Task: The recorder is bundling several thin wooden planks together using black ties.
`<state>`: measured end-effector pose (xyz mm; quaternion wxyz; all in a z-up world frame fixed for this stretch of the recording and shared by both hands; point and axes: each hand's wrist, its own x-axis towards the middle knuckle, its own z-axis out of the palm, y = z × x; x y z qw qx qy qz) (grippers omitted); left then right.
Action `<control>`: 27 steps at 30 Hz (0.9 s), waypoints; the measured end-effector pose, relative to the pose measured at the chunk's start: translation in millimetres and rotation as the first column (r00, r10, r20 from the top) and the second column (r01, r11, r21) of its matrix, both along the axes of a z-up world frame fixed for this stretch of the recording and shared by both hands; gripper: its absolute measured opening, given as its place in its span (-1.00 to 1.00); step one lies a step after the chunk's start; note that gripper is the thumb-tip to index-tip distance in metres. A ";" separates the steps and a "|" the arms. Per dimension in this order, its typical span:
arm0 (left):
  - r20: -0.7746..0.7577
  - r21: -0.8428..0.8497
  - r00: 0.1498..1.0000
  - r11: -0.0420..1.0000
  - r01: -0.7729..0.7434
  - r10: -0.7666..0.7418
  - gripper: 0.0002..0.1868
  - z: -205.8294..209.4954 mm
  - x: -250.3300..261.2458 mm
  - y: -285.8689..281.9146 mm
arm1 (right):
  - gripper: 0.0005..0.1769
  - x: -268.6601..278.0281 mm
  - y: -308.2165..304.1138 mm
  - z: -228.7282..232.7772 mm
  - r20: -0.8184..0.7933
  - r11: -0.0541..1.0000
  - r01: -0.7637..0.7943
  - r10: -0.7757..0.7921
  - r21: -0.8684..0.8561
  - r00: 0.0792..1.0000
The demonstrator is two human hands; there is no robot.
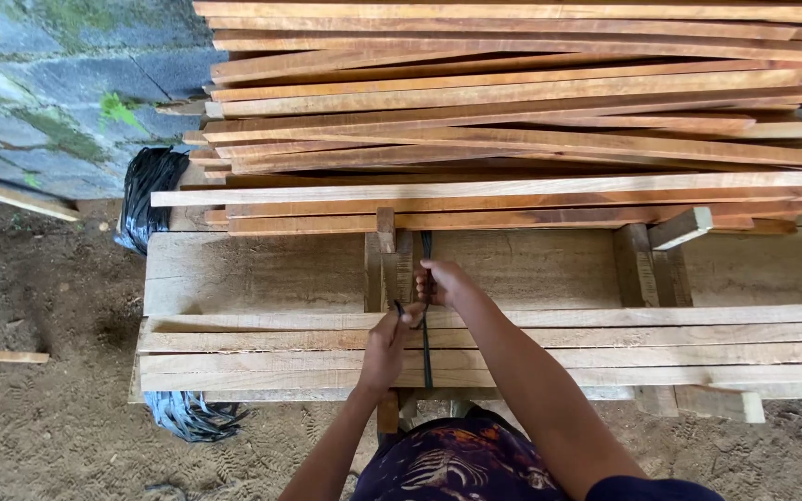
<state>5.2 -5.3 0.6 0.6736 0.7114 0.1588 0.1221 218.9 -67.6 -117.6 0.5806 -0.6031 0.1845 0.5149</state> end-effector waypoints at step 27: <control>0.067 -0.318 0.997 0.946 0.060 -0.041 -0.53 -42.7 11.3 13.5 | -0.48 -11.1 44.3 -103.3 0.058 0.177 -0.503 0.969 -0.846 0.242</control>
